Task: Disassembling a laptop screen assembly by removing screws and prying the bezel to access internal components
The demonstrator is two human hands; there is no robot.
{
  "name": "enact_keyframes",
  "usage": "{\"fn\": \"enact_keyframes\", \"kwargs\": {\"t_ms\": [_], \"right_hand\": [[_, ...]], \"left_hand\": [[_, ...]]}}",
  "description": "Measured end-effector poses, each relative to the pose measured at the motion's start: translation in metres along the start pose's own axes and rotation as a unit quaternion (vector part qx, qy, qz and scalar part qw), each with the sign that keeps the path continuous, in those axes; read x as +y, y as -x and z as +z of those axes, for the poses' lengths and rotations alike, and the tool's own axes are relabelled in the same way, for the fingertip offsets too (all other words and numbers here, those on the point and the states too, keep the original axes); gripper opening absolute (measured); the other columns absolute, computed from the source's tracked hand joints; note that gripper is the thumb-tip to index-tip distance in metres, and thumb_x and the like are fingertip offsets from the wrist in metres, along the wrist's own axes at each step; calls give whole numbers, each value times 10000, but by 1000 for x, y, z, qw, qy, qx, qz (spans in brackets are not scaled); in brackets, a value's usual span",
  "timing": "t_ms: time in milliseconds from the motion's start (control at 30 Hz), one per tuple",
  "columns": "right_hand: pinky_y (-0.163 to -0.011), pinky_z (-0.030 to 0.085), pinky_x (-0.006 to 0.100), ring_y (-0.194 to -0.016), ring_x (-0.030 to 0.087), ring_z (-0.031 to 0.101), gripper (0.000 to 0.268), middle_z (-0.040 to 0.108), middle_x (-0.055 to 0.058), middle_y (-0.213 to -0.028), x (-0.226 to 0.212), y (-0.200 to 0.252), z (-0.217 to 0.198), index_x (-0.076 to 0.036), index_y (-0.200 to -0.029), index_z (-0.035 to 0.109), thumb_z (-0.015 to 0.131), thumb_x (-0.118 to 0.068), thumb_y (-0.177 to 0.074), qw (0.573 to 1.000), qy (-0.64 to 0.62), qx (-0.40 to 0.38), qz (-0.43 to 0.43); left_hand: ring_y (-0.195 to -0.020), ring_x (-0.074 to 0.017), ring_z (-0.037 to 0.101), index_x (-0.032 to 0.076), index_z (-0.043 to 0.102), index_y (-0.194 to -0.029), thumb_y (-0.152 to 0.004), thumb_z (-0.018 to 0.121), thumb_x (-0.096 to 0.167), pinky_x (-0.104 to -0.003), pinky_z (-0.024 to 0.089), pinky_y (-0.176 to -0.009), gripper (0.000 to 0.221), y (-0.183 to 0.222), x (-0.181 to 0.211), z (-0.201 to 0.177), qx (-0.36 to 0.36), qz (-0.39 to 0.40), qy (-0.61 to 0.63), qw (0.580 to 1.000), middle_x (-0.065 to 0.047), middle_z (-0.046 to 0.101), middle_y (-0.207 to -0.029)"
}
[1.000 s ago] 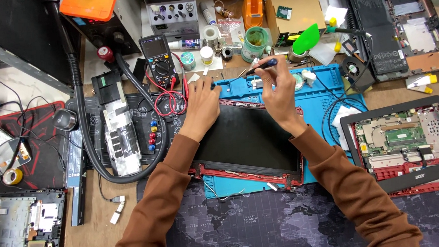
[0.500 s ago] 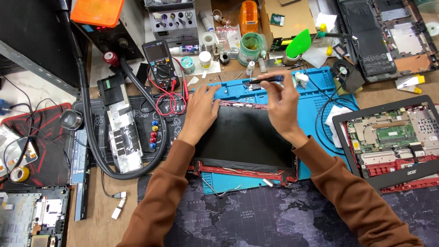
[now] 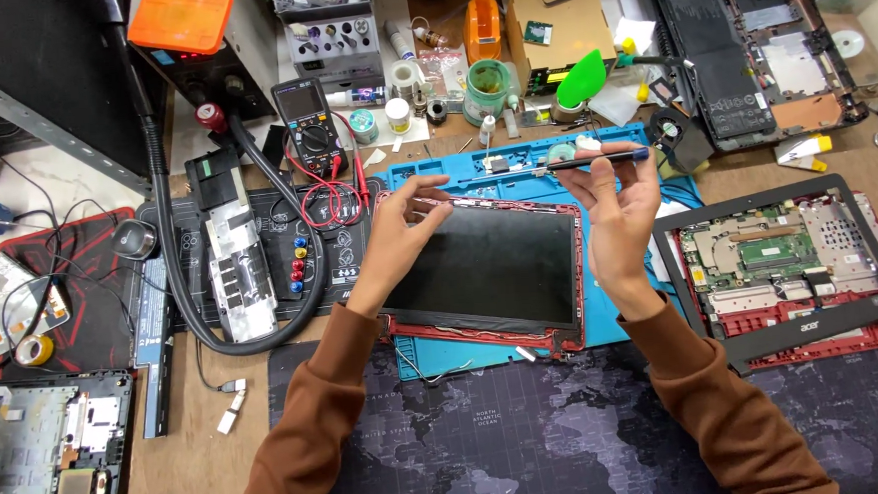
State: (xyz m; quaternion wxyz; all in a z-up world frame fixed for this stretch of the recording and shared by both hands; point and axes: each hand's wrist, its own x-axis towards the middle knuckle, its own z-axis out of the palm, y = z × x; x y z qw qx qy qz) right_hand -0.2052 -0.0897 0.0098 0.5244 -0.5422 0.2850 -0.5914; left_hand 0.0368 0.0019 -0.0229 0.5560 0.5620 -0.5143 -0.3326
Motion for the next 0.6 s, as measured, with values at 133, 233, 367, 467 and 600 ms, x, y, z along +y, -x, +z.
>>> {"fn": "enact_keyframes", "kwargs": {"t_ms": [133, 233, 367, 467, 600], "right_hand": [[-991, 635, 461, -1036, 315, 747, 185, 631, 125, -1146, 3, 4, -9, -89, -1210, 439, 540, -207, -1110, 1000, -14, 8, 12], [-1002, 624, 461, -1040, 306, 747, 196, 630, 124, -1147, -1, 7, -8, -100, -1217, 443, 550, -221, -1105, 999, -22, 13, 22], [-994, 625, 470, -1024, 336, 755, 224, 643, 135, -1127, -4, 12, -5, -93, -1216, 450, 575, -231, -1090, 999, -34, 16, 37], [-977, 627, 488, -1028, 372, 752, 232, 640, 152, -1129, -3, 13, -6, -82, -1224, 452, 574, -225, -1090, 999, -35, 9, 40], [-964, 631, 484, -1026, 370, 750, 235, 639, 154, -1126, -5, 16, -9, -72, -1223, 459, 575, -226, -1088, 999, -30, 11, 44]], "left_hand": [[-875, -164, 729, 179, 691, -1280, -924, 766, 132, -279, 563, -745, 367, 3, 13, 5, -8, -1, 25, 1000, -85, 754, -1038], [-859, -146, 733, 172, 700, -1266, -920, 777, 153, -260, 551, -733, 355, 2, 12, 6, -4, -6, 29, 1000, -73, 761, -1030], [-813, -127, 736, 159, 737, -1206, -925, 776, 157, -239, 549, -710, 284, 0, 8, 10, -6, -6, 29, 1000, -60, 775, -987], [-746, -105, 734, 154, 781, -1104, -928, 772, 151, -207, 545, -672, 177, 0, 6, 13, -3, -2, 30, 1000, -40, 782, -913], [-687, -87, 724, 145, 799, -1017, -916, 787, 157, -189, 527, -625, 102, -1, 8, 17, 6, -3, 26, 1000, -31, 777, -843]]}}
